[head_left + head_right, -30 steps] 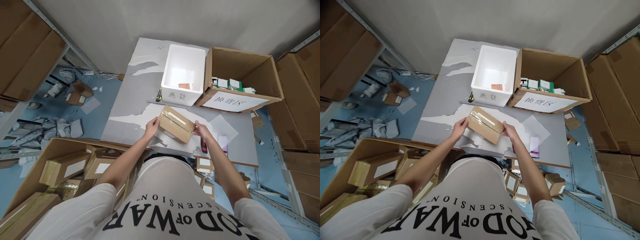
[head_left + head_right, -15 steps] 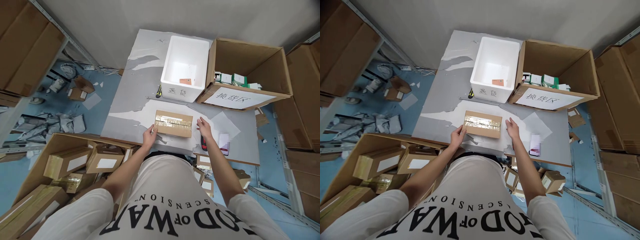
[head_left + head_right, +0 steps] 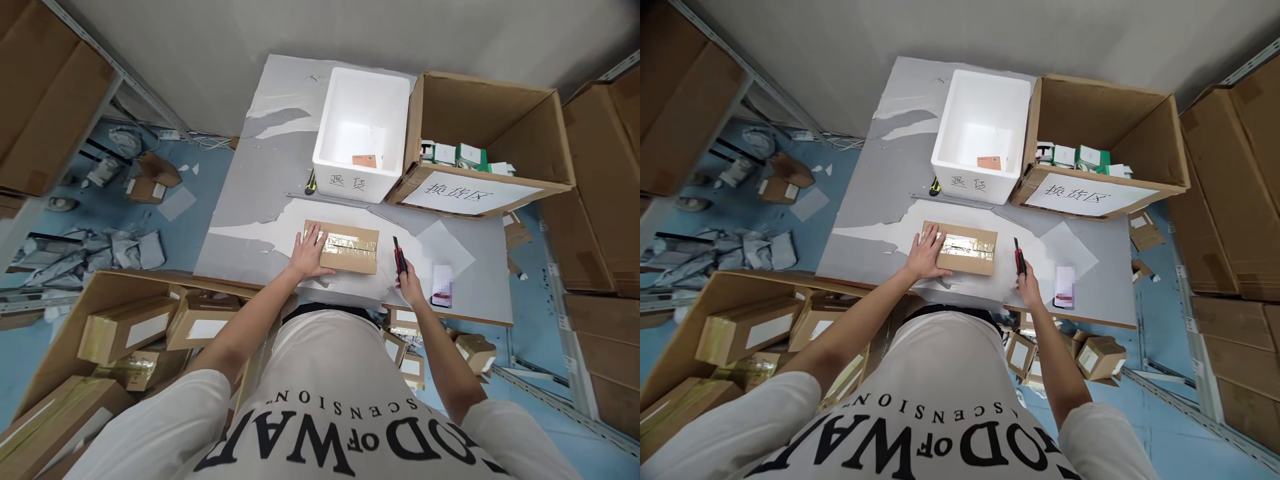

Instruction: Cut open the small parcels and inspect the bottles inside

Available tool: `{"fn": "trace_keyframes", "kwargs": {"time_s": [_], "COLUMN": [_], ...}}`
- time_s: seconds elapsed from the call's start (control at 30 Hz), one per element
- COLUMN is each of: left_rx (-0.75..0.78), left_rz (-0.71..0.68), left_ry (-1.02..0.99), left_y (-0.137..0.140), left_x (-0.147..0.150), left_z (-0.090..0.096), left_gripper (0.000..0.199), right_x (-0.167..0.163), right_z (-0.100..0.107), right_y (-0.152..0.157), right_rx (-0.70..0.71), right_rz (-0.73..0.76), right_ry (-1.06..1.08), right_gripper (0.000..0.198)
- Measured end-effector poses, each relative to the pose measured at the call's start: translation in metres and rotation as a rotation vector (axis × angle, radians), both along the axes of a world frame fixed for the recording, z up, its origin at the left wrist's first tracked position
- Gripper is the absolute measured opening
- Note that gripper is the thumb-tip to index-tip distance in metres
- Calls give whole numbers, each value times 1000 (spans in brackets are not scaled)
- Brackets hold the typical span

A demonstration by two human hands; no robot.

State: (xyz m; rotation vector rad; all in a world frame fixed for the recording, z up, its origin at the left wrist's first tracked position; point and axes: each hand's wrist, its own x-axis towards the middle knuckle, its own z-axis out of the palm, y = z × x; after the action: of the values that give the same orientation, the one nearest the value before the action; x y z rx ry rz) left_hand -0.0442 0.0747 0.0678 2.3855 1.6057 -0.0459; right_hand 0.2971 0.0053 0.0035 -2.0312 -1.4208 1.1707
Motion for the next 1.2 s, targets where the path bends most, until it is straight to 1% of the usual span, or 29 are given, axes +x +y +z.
{"fn": "trace_keyframes", "kwargs": {"time_s": [0.07,0.1,0.17,0.23,0.33,0.43,0.63,0.83,0.97,1.07,1.2], "left_rx": [5,6,6,7,18,33,29,16,-10,-21,-28], "left_rz": [6,11,19,20,15,13,23,39,48,47,32], "left_ry": [9,12,11,3,-23,-62,-119,-128,-116,-116,-102], "left_y": [-2,-3,-3,-3,-2,-1,0,-1,-1,-1,-1], "left_x": [0,1,1,1,0,-1,0,0,1,0,0], "left_z": [0,0,0,0,0,-3,-8,-12,-11,-9,-6], "left_gripper": [123,123,124,124,125,126,130,131,131,129,130], "right_x": [-6,-10,-17,-21,-22,-18,-4,9,17,19,24], "right_z": [12,18,27,32,37,41,50,62,69,72,69], "right_y": [-5,-8,-14,-19,-23,-22,-25,-28,-32,-37,-49], "right_rx": [52,51,41,29,15,-6,-92,-166,-245,-297,-278], "right_rz": [-53,-69,-72,-88,-101,-83,-16,79,115,128,110], "right_ry": [323,430,541,581,609,594,583,581,536,542,554], "right_gripper": [64,68,73,75,76,77,79,78,77,78,78]}}
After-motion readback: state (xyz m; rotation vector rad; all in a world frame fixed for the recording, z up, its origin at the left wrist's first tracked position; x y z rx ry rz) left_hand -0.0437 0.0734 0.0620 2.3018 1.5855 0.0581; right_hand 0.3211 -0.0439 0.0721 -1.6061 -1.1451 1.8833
